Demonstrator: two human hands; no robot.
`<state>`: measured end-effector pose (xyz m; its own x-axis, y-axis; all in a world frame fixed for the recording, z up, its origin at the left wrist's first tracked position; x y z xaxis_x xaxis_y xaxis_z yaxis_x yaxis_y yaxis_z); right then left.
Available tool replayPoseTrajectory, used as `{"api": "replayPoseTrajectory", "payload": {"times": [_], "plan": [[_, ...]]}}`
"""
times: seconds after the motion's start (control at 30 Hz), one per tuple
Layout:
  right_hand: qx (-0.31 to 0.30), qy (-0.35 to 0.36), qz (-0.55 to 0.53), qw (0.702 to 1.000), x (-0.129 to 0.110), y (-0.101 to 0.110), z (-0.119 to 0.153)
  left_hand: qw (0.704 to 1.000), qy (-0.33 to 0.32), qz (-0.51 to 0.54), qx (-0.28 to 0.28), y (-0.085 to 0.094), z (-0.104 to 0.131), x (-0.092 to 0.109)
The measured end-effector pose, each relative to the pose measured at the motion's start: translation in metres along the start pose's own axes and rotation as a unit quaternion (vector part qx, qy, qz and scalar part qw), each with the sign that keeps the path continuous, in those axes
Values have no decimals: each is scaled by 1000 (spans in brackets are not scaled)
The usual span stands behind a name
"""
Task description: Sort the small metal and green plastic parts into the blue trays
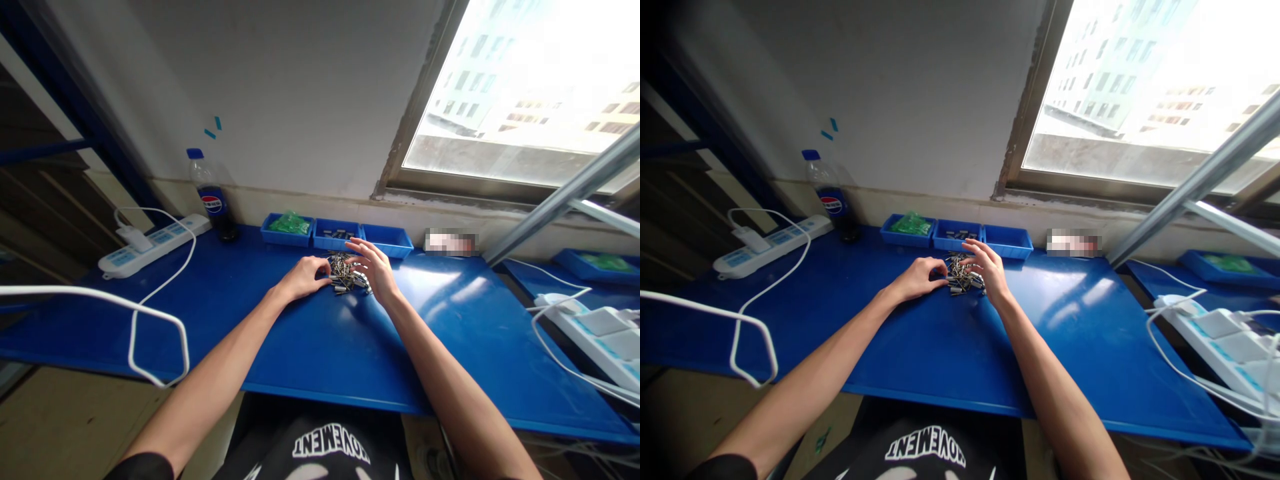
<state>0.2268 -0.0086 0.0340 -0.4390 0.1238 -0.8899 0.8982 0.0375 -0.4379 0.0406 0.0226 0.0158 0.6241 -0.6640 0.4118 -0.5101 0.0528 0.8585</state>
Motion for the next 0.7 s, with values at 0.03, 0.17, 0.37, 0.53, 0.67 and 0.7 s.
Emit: {"api": "replayPoseTrajectory", "payload": {"times": [0.03, 0.17, 0.37, 0.53, 0.67, 0.7], "plan": [[1, -1, 3, 1000, 0, 0, 0, 1000, 3, 8, -2, 1, 0, 1], [-7, -4, 2, 1000, 1, 0, 0, 999, 0, 53, 1, 3, 1, 6], [-11, -7, 21, 1000, 3, 0, 0, 987, 51, 150, 30, -2, -2, -6], [3, 24, 95, 995, 8, 5, -3, 960, 138, 217, 106, -1, -5, -24], [-24, -17, 141, 990, 16, 2, -3, 927, 161, 316, 124, 3, -5, -23], [-39, -33, 139, 989, 18, 0, -2, 922, 160, 331, 121, 3, -5, -21]]}}
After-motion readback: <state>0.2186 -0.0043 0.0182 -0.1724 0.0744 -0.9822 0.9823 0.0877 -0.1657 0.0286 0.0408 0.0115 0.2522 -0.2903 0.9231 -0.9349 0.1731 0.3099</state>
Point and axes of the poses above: each hand's wrist, its own z-axis away from the middle knuckle, its own y-axis out of the back of the hand, x = y × z, the point moved 5 cm from there along -z, towards the middle knuckle, and after that the axes turned 14 degrees about -z, right-handed, at the moved point
